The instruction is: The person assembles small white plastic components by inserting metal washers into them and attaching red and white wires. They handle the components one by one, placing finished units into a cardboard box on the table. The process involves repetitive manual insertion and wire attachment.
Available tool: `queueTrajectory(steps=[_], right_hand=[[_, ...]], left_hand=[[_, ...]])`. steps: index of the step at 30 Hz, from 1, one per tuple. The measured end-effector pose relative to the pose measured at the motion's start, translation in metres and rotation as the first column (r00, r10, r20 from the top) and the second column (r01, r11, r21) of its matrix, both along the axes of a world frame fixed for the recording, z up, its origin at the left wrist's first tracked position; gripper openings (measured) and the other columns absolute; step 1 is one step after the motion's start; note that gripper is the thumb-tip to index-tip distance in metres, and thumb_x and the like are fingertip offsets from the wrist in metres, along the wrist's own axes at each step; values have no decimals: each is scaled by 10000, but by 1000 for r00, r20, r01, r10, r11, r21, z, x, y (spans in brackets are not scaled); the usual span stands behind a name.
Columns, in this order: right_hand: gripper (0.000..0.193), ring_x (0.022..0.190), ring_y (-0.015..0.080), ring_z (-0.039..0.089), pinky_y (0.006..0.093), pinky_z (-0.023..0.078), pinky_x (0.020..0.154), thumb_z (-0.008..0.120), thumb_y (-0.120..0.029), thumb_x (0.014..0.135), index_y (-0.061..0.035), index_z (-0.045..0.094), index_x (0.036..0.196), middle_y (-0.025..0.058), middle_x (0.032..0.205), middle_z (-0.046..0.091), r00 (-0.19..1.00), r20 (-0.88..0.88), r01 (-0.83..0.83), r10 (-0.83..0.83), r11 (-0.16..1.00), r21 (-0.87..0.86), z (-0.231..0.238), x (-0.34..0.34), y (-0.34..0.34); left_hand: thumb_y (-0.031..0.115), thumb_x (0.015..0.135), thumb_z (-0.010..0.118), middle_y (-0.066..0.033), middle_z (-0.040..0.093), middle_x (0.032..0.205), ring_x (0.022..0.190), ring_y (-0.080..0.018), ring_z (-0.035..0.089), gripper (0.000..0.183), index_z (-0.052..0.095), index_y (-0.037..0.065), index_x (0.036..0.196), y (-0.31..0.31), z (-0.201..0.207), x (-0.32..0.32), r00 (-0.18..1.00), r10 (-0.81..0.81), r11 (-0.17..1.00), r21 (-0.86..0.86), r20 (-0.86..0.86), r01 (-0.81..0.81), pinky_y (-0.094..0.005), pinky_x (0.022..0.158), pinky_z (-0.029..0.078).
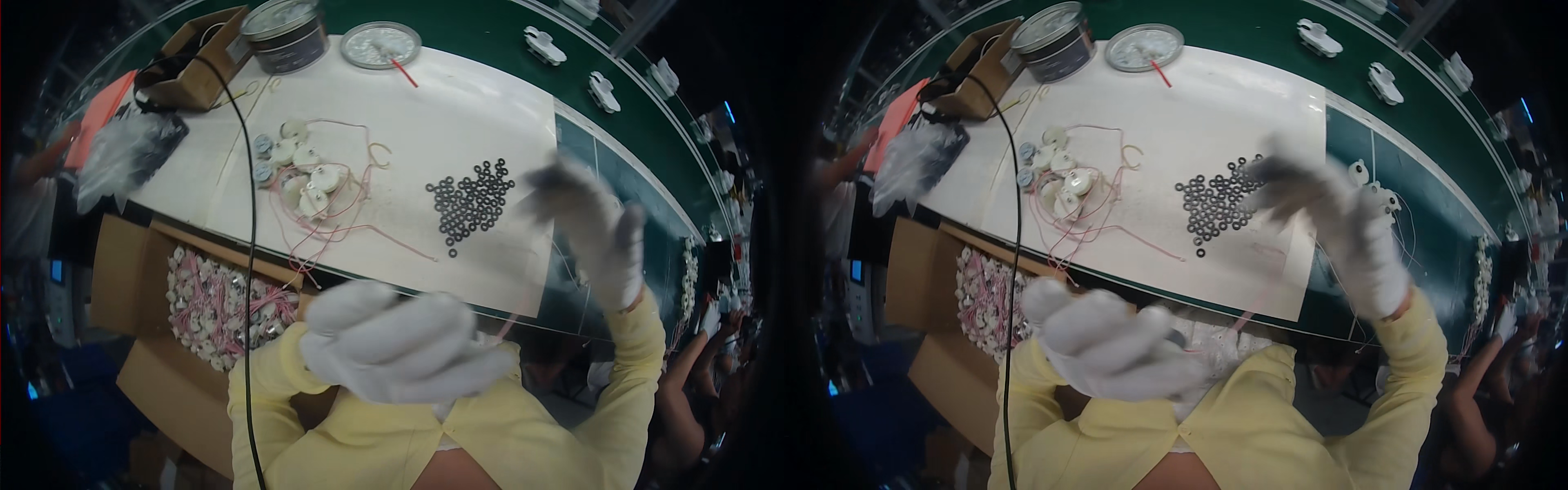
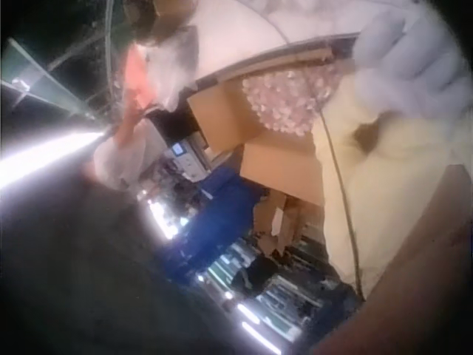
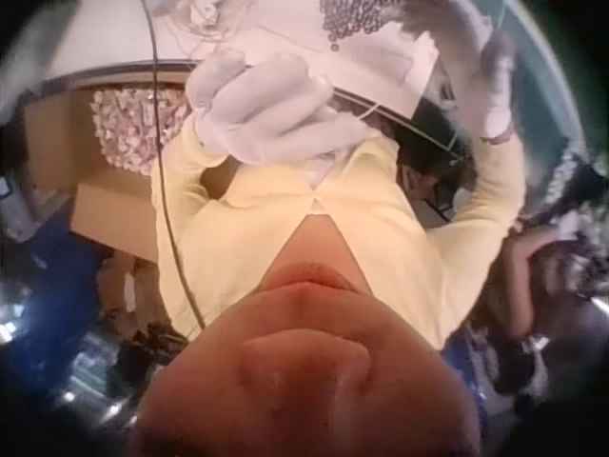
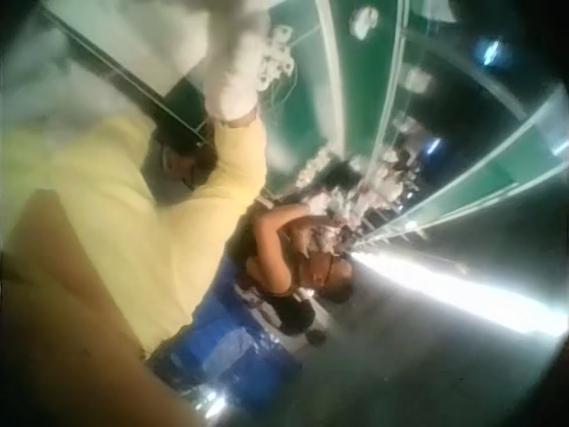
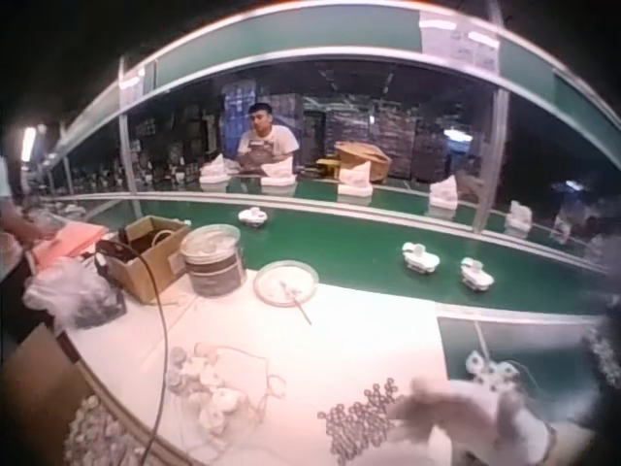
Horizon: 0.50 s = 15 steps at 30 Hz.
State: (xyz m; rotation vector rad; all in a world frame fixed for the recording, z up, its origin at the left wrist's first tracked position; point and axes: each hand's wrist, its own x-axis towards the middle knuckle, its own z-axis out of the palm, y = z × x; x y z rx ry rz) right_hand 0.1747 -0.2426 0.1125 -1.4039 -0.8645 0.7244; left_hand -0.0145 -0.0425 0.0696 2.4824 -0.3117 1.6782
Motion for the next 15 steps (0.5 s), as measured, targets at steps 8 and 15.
queueTrajectory(steps=[8,15], right_hand=[[577,644,118,625,232,407,536,414,-484,1126,31,646,1244,75,795,709,347,-933,-458,96,886,-79,-23,-52,22],[294,761,141,702,279,546,643,623,-267,1071,-5,715,1167,96,879,750,999,44,50,-32,854,-518,-15,-46,2]], left_hand=[[394,1013,599,-39,633,1155,1112,-299,608,283,734,171,1125,29,12,4,968,62,994,-67,-244,-81,-469,923,481],[201,843,821,-51,682,813,811,-276,676,144,777,137,964,108,-47,6,793,459,836,-108,-401,-538,-409,685,530]])
